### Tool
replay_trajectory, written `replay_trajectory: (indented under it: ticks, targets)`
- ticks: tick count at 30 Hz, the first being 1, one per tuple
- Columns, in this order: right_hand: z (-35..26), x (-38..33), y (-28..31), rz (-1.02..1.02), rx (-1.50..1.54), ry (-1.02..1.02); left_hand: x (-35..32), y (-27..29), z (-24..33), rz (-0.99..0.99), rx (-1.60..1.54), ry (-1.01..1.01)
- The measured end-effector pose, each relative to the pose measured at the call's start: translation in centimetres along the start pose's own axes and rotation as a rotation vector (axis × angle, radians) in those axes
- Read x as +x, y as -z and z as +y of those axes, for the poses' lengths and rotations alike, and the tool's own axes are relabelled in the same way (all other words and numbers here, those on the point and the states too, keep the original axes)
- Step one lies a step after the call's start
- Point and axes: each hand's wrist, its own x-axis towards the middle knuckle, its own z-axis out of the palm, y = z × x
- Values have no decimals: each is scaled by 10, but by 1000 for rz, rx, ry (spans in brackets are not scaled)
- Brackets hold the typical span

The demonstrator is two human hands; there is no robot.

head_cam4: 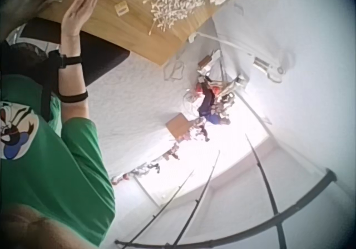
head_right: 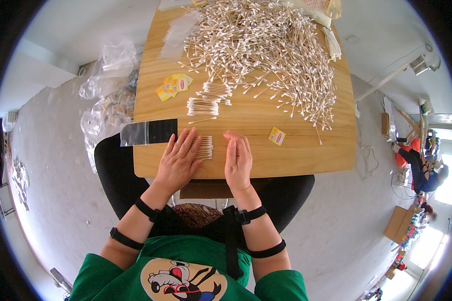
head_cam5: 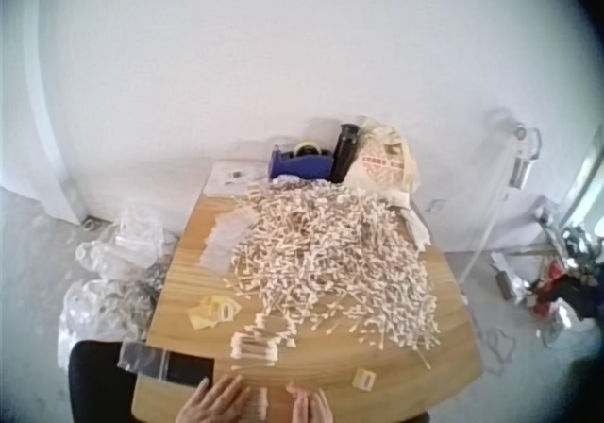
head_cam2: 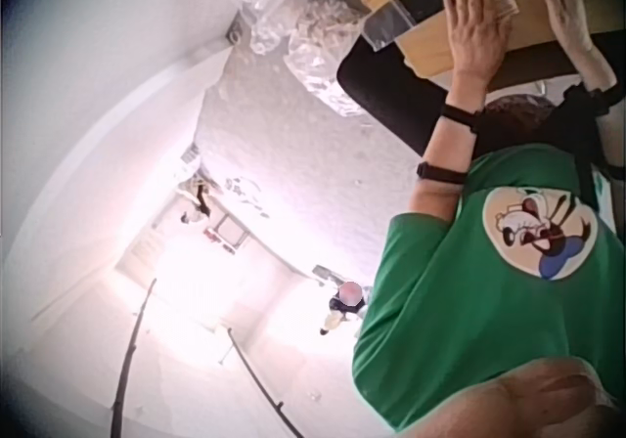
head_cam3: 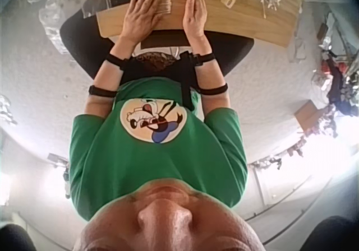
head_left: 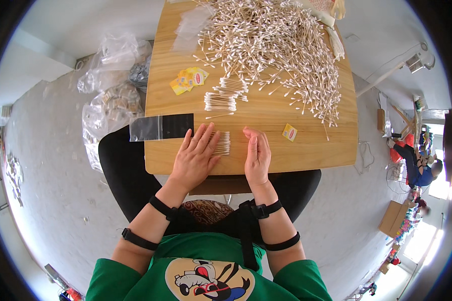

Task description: Arranging and packaging cotton swabs on a table.

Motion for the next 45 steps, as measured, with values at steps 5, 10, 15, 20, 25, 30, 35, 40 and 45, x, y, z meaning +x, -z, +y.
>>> replay_trajectory:
  ticks: [5, 10, 15, 20, 25, 30, 35, 40, 45]
  targets:
    - [-2, -11, 9, -101, -163, 176, 1, -3, -2, -19, 10, 1]
    - [-5, -10, 7, -124, -166, 210, 5, -2, -4, -3, 69, -28]
    - [-5, -10, 6, -146, -247, 248, 6, -1, -5, -7, 27, -40]
    - [-6, -10, 5, -146, -260, 268, 5, 0, -4, -9, 42, -27]
    - [-6, -10, 6, -159, -281, 284, 6, 0, -4, -5, 35, -25]
    - [-6, -10, 4, -146, -270, 272, 7, 1, -3, -21, 31, -13]
    - [-7, -10, 0, -103, -277, 252, 6, -1, -4, -20, 43, -15]
    - [-4, -10, 2, -130, -317, 272, 7, 0, -4, -32, 54, -13]
    - [-5, -10, -1, -84, -287, 237, 7, 0, -3, -36, 51, -9]
